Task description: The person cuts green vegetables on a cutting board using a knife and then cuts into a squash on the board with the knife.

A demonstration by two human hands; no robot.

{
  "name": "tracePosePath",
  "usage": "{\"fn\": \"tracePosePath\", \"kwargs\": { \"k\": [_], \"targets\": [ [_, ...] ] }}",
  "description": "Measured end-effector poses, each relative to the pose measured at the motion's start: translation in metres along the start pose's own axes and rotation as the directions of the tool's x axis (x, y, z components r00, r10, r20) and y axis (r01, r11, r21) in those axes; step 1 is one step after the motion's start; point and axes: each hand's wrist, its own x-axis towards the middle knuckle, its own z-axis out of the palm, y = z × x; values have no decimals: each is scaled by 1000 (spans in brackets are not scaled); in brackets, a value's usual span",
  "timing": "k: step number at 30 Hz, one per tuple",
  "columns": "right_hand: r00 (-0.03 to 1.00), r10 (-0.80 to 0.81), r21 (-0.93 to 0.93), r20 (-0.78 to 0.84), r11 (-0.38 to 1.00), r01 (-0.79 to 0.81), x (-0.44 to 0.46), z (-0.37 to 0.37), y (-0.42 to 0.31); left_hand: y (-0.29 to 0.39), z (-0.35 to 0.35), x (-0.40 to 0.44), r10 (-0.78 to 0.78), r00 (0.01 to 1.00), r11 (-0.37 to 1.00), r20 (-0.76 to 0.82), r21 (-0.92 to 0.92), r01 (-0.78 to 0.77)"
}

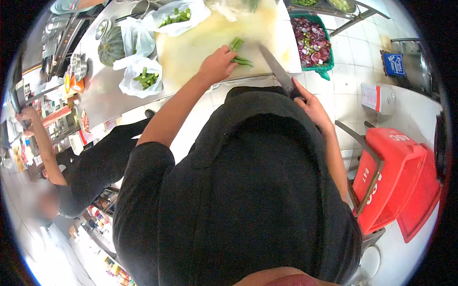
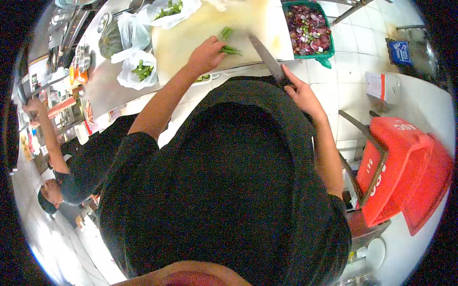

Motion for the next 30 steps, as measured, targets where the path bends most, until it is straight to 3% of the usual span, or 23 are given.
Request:
{"fn": "tracePosePath", "kwargs": {
  "k": [5, 8, 14, 17, 20, 23, 24, 26, 30],
  "targets": [
    [977, -143, -233, -160, 967, 104, -14, 4, -7, 20, 30, 17, 6, 995, 999, -98, -33, -9],
    [982, -60, -446, -179, 894, -27, -19, 2, -22, 33, 33, 26, -63, 995, 997, -76, -38, 60],
    [987, -72, -568, -141, 823, -22, -15, 6, -31, 37, 36, 34, -67, 995, 997, -73, -52, 64],
    [991, -12, -452, -130, 890, -48, 0, 12, -27, 37, 37, 33, -79, 995, 995, -69, -68, 74],
    [986, -82, -358, -147, 934, 24, 12, 13, -14, 39, 39, 32, -114, 990, 991, -79, -79, 108],
    [983, -45, -283, -177, 959, -7, 22, 3, 7, 37, 37, 30, -155, 982, 987, -111, -48, 151],
    [907, -270, -332, -322, 930, 159, 29, 2, 32, 36, 35, 27, -172, 977, 985, -122, -42, 168],
    [918, -134, -286, -373, 958, 24, 25, -24, 21, 34, 30, 23, -191, 968, 982, -160, -20, 190],
    [931, 5, -157, -365, 985, -67, 14, -43, -1, 23, 27, 25, -141, 941, 989, -308, 4, 149]
  ]
}}
